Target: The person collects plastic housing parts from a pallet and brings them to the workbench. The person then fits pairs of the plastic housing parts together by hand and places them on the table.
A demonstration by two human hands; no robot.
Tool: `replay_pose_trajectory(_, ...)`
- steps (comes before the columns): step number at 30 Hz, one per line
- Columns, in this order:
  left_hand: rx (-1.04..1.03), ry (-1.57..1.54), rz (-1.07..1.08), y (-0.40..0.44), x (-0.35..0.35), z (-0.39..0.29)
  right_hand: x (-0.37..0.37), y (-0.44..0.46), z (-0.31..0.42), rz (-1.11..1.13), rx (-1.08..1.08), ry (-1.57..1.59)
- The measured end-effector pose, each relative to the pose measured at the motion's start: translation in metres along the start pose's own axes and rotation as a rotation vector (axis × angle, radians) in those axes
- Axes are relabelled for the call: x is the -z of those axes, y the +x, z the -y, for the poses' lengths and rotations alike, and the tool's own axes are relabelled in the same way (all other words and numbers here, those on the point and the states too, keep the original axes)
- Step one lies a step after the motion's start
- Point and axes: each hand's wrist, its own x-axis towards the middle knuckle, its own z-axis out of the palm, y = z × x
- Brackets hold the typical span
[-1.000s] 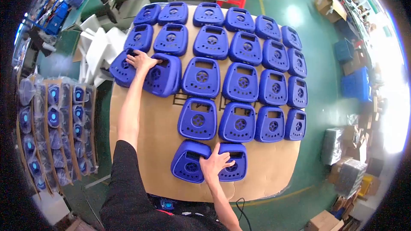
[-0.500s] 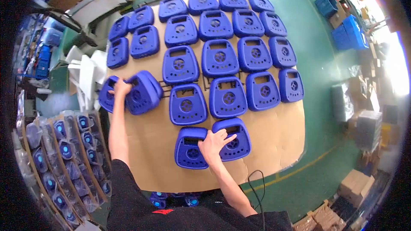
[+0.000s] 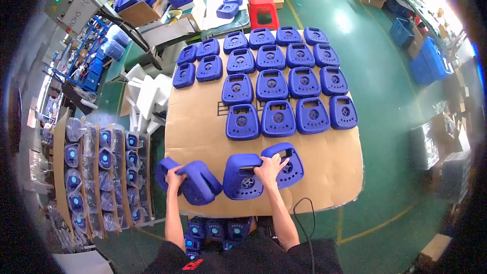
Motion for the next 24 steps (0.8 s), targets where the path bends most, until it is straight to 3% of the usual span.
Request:
replay_pose_trajectory(2, -0.188, -0.103, -0.118, -0.049, -0.005, 0.061, 0.029, -0.020, -0.015, 0.062, 0.057, 0.063)
replay_pose_trajectory(3, -0.214, -0.422, -0.039, -0.066, -0.017, 0.110, 0.051, -0.030, -0.021, 0.118, 0.102, 0.130)
replay_pose_trajectory(4, -0.004, -0.704, 0.036, -0.121, -0.002, 0.081, 0.077, -0.041, -0.029, 0.174, 0.146, 0.194)
replay_pose_trajectory(6, -0.064, -0.737, 0.023, -0.187, 0.006, 0.043, 0.110, -0.060, -0.063, 0.249, 0.283, 0.239)
replay_pose_trajectory(8, -0.083, -0.758, 0.059, -0.222, -0.016, 0.035, 0.140, -0.081, -0.092, 0.231, 0.462, 0.645)
replay_pose_trajectory(9, -0.083, -0.765, 0.083, -0.245, -0.028, 0.034, 0.177, -0.105, -0.096, 0.371, 0.331, 0.945)
replay_pose_trajectory(12, -0.091, -0.804, 0.184, -0.303, -0.074, 0.020, 0.226, -0.155, -0.147, 0.543, 0.124, 1.094)
replay_pose_trajectory(13, -0.085, -0.816, 0.231, -0.327, -0.092, 0.012, 0.261, -0.199, -0.132, 0.295, -0.039, 1.325)
replay_pose_trajectory(15, -0.091, -0.840, 0.326, -0.366, -0.124, -0.013, 0.317, -0.216, -0.147, 0.378, -0.101, 1.214)
replay_pose_trajectory(24, -0.160, -0.759, 0.751, -0.473, -0.256, -0.147, 0.475, -0.266, -0.251, -0.008, -0.245, 1.164)
